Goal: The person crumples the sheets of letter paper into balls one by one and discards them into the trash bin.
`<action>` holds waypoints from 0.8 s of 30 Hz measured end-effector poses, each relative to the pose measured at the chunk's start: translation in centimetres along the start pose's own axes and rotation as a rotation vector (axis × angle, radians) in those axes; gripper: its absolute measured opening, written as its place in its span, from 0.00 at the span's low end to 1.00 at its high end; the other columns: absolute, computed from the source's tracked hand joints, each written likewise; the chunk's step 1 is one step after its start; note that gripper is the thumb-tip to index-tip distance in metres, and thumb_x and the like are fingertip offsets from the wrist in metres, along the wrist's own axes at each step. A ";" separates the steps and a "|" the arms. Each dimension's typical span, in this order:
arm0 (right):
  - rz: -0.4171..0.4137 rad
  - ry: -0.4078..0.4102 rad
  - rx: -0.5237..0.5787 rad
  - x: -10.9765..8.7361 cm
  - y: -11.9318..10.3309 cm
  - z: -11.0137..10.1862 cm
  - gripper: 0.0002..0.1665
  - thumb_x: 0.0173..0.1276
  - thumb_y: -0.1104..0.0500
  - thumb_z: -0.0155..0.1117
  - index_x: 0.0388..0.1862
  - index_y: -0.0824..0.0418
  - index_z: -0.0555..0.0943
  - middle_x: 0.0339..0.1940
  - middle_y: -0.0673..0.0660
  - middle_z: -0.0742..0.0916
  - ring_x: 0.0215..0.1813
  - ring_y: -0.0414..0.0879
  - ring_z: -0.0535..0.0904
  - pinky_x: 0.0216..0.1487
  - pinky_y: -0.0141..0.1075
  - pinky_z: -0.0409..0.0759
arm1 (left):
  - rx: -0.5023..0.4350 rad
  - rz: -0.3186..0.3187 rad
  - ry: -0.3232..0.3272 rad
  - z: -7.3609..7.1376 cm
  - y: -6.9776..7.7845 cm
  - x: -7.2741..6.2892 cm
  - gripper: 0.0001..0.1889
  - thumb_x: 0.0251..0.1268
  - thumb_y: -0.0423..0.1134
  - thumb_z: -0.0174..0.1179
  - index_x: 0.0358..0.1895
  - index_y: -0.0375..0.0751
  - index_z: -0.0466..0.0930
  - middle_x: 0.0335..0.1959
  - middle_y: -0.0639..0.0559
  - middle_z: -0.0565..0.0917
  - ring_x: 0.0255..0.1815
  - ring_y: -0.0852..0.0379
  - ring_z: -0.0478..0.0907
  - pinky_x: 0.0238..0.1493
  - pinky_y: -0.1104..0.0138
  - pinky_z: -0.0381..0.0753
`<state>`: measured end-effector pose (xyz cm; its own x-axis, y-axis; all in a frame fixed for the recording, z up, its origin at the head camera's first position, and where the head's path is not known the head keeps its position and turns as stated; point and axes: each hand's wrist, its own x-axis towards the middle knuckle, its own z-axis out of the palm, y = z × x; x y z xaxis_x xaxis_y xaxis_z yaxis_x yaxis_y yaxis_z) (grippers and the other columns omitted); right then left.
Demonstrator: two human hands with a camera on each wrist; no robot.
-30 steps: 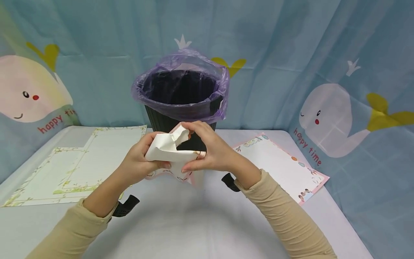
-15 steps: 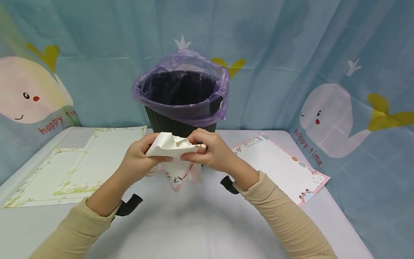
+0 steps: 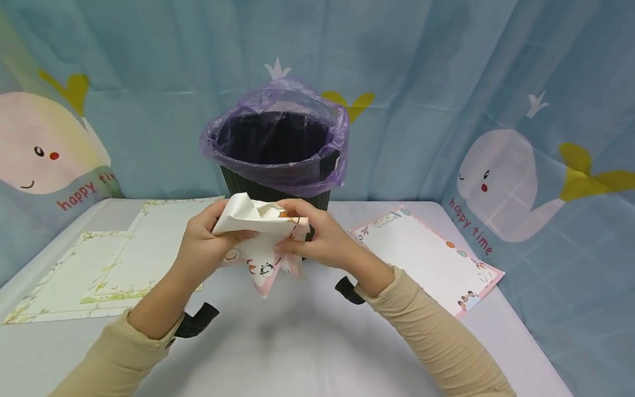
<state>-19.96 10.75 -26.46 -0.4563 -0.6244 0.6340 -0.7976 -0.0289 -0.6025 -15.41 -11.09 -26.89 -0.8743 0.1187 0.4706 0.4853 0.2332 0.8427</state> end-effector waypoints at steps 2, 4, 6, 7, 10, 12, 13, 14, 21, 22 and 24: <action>0.055 0.014 0.024 0.0 -0.2 -0.1 0.27 0.54 0.78 0.69 0.53 0.74 0.72 0.40 0.65 0.83 0.41 0.48 0.78 0.42 0.36 0.80 | -0.020 -0.011 -0.002 0.0 0.1 0.0 0.21 0.56 0.25 0.67 0.54 0.33 0.76 0.49 0.40 0.81 0.47 0.46 0.77 0.44 0.55 0.80; 0.099 0.049 0.024 0.0 -0.3 -0.1 0.24 0.54 0.79 0.68 0.50 0.74 0.73 0.39 0.66 0.84 0.39 0.46 0.79 0.39 0.36 0.80 | -0.020 0.023 -0.031 -0.1 -0.1 0.1 0.24 0.56 0.25 0.67 0.57 0.32 0.74 0.50 0.40 0.80 0.48 0.46 0.76 0.44 0.56 0.80; 0.137 0.119 0.006 0.0 -0.4 -0.1 0.20 0.54 0.79 0.67 0.46 0.74 0.75 0.37 0.66 0.85 0.37 0.43 0.79 0.37 0.34 0.80 | -0.016 0.074 -0.058 -0.2 -0.3 0.0 0.30 0.53 0.23 0.68 0.61 0.33 0.69 0.52 0.40 0.78 0.48 0.46 0.75 0.44 0.58 0.79; 0.152 0.158 0.001 0.0 -0.5 -0.1 0.18 0.54 0.79 0.67 0.45 0.75 0.76 0.36 0.66 0.85 0.37 0.42 0.79 0.37 0.33 0.79 | -0.001 0.102 -0.068 -0.3 -0.5 -0.1 0.35 0.51 0.23 0.70 0.64 0.33 0.66 0.54 0.40 0.76 0.49 0.47 0.74 0.44 0.59 0.79; 0.200 0.256 0.007 0.0 -0.7 0.0 0.17 0.54 0.79 0.66 0.44 0.76 0.77 0.37 0.61 0.85 0.38 0.40 0.79 0.38 0.32 0.79 | 0.060 0.180 -0.093 -0.6 -0.9 -0.5 0.50 0.44 0.23 0.74 0.72 0.38 0.55 0.64 0.42 0.68 0.54 0.49 0.71 0.46 0.59 0.77; 0.233 0.303 0.055 0.1 -0.7 0.1 0.16 0.56 0.79 0.65 0.44 0.78 0.77 0.38 0.55 0.85 0.38 0.39 0.79 0.40 0.31 0.78 | 0.118 0.227 -0.107 -0.6 -1.1 -0.8 0.57 0.41 0.25 0.77 0.75 0.40 0.48 0.71 0.43 0.62 0.58 0.48 0.69 0.49 0.57 0.76; 0.248 0.314 0.091 0.1 -0.7 0.1 0.15 0.57 0.78 0.63 0.45 0.80 0.76 0.37 0.52 0.85 0.39 0.39 0.79 0.40 0.31 0.78 | 0.148 0.249 -0.112 -0.5 -1.2 -0.8 0.60 0.41 0.26 0.78 0.76 0.41 0.44 0.73 0.44 0.58 0.61 0.48 0.67 0.52 0.55 0.74; 0.260 0.321 0.124 0.1 -0.8 0.2 0.15 0.58 0.78 0.62 0.45 0.81 0.76 0.37 0.49 0.85 0.38 0.39 0.79 0.40 0.31 0.79 | 0.174 0.265 -0.118 -0.5 -1.3 -0.8 0.62 0.41 0.28 0.78 0.77 0.42 0.42 0.75 0.45 0.55 0.63 0.48 0.65 0.55 0.53 0.72; 0.336 0.362 0.363 0.0 -0.7 0.8 0.11 0.64 0.74 0.56 0.40 0.67 0.83 0.33 0.46 0.87 0.35 0.39 0.81 0.38 0.30 0.79 | 0.312 0.427 -0.086 -0.1 -1.7 -0.1 0.67 0.36 0.35 0.81 0.79 0.55 0.40 0.76 0.42 0.56 0.66 0.45 0.64 0.55 0.49 0.73; 0.346 0.363 0.387 0.0 -0.7 0.8 0.14 0.64 0.74 0.55 0.39 0.61 0.84 0.33 0.45 0.87 0.36 0.39 0.81 0.38 0.30 0.79 | 0.330 0.458 -0.075 0.0 -1.8 0.0 0.68 0.35 0.35 0.81 0.79 0.58 0.40 0.75 0.41 0.57 0.65 0.45 0.65 0.53 0.50 0.74; 0.361 0.362 0.422 0.0 -0.7 1.0 0.19 0.63 0.74 0.56 0.37 0.51 0.84 0.34 0.44 0.87 0.37 0.39 0.80 0.41 0.30 0.77 | 0.351 0.510 -0.050 0.0 -2.0 0.1 0.68 0.34 0.35 0.81 0.78 0.58 0.41 0.73 0.40 0.59 0.60 0.45 0.69 0.47 0.53 0.76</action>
<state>-19.04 10.02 -26.54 -0.8285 -0.3530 0.4347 -0.3797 -0.2164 -0.8994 -16.48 -11.55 -28.56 -0.5365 0.3420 0.7715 0.8175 0.4376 0.3746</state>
